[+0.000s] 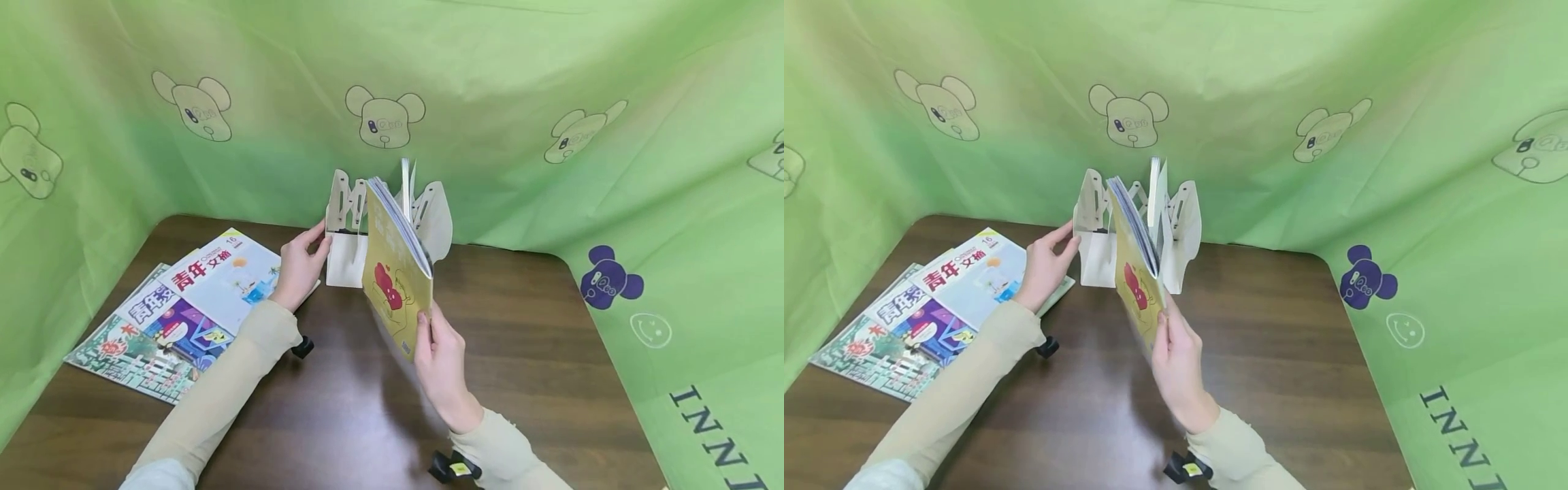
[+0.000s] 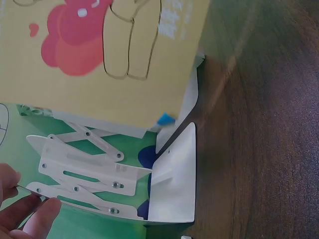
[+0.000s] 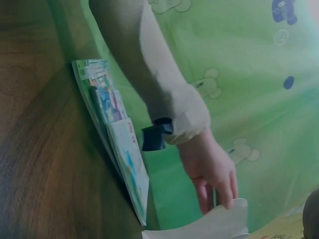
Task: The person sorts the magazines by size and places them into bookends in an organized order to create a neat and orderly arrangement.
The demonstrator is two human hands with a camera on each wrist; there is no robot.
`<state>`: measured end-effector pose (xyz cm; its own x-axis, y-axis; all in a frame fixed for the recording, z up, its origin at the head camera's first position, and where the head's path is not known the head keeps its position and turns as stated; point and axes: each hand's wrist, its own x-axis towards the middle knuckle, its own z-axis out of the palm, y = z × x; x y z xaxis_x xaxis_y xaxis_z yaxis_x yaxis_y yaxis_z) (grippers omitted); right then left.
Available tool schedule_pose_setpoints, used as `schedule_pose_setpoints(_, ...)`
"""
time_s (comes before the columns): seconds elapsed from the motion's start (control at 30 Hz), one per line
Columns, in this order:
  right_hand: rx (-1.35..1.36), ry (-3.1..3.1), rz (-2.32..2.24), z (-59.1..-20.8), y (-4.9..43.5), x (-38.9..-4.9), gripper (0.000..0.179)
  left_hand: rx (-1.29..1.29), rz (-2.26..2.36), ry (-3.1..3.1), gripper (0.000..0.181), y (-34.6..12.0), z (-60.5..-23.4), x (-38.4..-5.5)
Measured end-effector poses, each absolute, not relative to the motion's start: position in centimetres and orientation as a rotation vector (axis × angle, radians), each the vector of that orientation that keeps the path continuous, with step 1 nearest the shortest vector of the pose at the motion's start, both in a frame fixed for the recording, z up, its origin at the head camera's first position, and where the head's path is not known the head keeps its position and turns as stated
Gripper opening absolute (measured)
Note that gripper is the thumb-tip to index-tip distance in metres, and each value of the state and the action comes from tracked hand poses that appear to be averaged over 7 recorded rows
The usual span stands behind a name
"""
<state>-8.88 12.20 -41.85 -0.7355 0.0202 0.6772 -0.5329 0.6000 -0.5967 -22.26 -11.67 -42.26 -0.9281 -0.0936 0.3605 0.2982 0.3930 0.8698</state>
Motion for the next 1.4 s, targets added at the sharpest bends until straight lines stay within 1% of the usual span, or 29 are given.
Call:
schedule_pose_setpoints(0.2,0.377,-2.126,1.104,-43.0,10.6,-9.7,0.045,-0.176,-1.573,-2.303,0.041,-11.6,-42.5,-22.0)
schedule_pose_setpoints(0.43,0.311,-2.075,1.169,-43.3,8.8,-11.4,0.049,-0.182,-1.543,-2.288,0.040,-11.6,-42.4,-22.1)
schedule_pose_setpoints(0.6,0.228,-2.015,1.304,-43.6,7.5,-12.7,0.050,-0.182,-1.551,-2.290,0.040,-11.6,-42.3,-22.0)
schedule_pose_setpoints(0.73,0.213,-1.990,1.364,-43.7,6.6,-13.9,0.050,-0.185,-1.571,-2.273,0.040,-11.6,-42.3,-22.1)
schedule_pose_setpoints(1.13,0.182,-2.003,1.413,-44.2,4.3,-17.9,0.048,-0.173,-1.567,-2.277,0.040,-11.6,-42.3,-22.1)
schedule_pose_setpoints(1.4,0.183,-2.036,1.434,-45.2,3.3,-19.5,0.050,-0.180,-1.564,-2.282,0.040,-11.6,-42.2,-22.1)
